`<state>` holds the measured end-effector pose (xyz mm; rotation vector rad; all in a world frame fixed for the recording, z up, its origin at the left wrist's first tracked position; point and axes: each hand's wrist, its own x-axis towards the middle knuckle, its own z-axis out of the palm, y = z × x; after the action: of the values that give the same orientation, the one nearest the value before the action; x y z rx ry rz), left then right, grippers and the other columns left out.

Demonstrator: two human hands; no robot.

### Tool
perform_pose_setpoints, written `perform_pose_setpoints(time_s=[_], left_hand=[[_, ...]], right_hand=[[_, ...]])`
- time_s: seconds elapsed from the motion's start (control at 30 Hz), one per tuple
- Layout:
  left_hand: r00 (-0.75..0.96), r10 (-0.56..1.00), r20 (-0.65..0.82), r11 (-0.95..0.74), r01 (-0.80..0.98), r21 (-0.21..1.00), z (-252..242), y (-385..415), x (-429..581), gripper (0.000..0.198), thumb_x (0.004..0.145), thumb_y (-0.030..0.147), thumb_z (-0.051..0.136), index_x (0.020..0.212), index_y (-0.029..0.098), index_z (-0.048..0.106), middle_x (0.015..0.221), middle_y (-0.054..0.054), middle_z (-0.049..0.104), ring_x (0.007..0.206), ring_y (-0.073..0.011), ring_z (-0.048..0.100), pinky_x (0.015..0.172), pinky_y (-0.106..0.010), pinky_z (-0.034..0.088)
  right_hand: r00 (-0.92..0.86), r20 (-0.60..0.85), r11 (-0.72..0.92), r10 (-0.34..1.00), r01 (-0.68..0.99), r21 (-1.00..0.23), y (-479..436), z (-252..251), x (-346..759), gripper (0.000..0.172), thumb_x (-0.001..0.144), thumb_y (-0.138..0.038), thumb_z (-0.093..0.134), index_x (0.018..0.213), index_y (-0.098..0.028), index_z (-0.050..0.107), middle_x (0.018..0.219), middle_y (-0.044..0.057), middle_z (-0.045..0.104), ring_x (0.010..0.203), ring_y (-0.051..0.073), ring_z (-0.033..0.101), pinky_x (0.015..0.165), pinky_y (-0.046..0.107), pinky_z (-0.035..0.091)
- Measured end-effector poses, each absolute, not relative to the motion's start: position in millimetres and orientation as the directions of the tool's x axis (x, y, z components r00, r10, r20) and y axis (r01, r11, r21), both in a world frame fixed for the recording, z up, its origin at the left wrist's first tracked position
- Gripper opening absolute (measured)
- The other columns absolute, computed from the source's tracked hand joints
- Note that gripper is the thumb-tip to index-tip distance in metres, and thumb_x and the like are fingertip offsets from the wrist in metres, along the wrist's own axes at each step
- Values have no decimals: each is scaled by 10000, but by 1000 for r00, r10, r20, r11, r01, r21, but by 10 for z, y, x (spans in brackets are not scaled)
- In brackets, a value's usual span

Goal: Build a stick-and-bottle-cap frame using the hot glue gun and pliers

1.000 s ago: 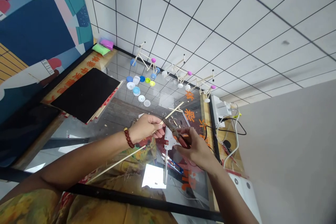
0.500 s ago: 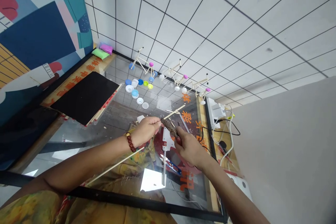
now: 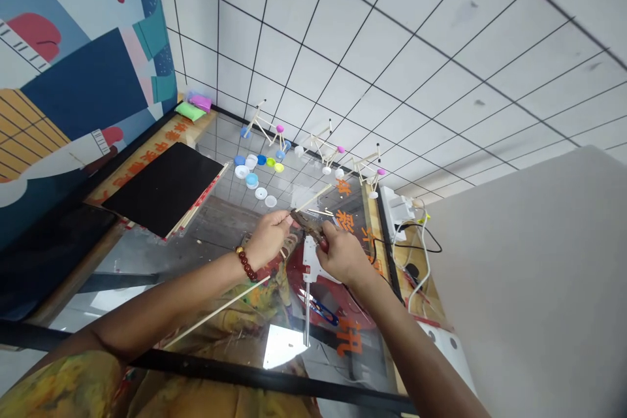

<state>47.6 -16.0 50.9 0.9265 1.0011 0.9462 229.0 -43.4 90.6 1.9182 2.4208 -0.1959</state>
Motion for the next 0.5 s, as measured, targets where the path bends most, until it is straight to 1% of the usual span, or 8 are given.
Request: perform_pose_setpoints(time_s=[0.13,0.2,0.23,0.3,0.37,0.43,0.5], left_hand=[[238,919,-314,366,-219,905,613,-235,488,221,836,344,549,717,162,591,509,70,340,411,-62,239,434,-218,180],[277,890,-362,428,-233,873,675,-334,515,207,848,348,534,770,167,599,513,67,363,397,-68,266,420,-220,193],[344,872,-347,437,-231,869,706,-382,527,209,850,353,536,808,165,616,522,62,389,398,-70,284,418,-221,209],[397,872,-287,406,-259,876,759,-438,535,230,853,374,549,837,158,628,523,62,388,414,-70,306,434,-214,253],[385,868,-315,445,-320,836,798,-413,510,258,829,410,594,804,153,600,510,73,349,423,-66,284,436,-207,263],[353,864,-359,487,-398,778,825,-320,461,319,787,461,649,828,150,589,525,76,343,449,-66,296,446,-199,279],[364,861,-355,499,-471,728,838,-213,407,411,706,496,735,869,147,589,576,80,340,486,-59,303,478,-192,310]], right_hand=[[-215,-83,215,973,977,-9,-340,885,2307,129,768,-187,510,896,-203,497,770,62,620,640,190,522,567,285,255],[-135,-38,137,990,990,45,-242,887,2402,133,775,-205,521,907,-193,515,799,86,627,648,199,523,566,292,242],[-63,-15,63,998,996,58,-196,902,2472,117,778,-212,519,893,-193,516,778,86,621,632,201,514,560,293,234],[2,13,-2,1000,1000,-2,-141,962,2627,60,787,-213,497,846,-210,504,722,51,596,600,189,491,555,285,240],[39,60,-35,997,998,-56,-169,1050,2749,29,777,-214,489,800,-224,473,673,20,557,574,176,465,552,277,255],[14,80,-7,997,996,-93,-275,1129,2792,41,773,-229,487,787,-231,449,657,0,527,552,163,440,548,269,263],[-29,96,40,995,993,-108,-414,1169,2754,46,764,-226,475,787,-232,436,663,-7,510,545,155,426,546,265,265]])
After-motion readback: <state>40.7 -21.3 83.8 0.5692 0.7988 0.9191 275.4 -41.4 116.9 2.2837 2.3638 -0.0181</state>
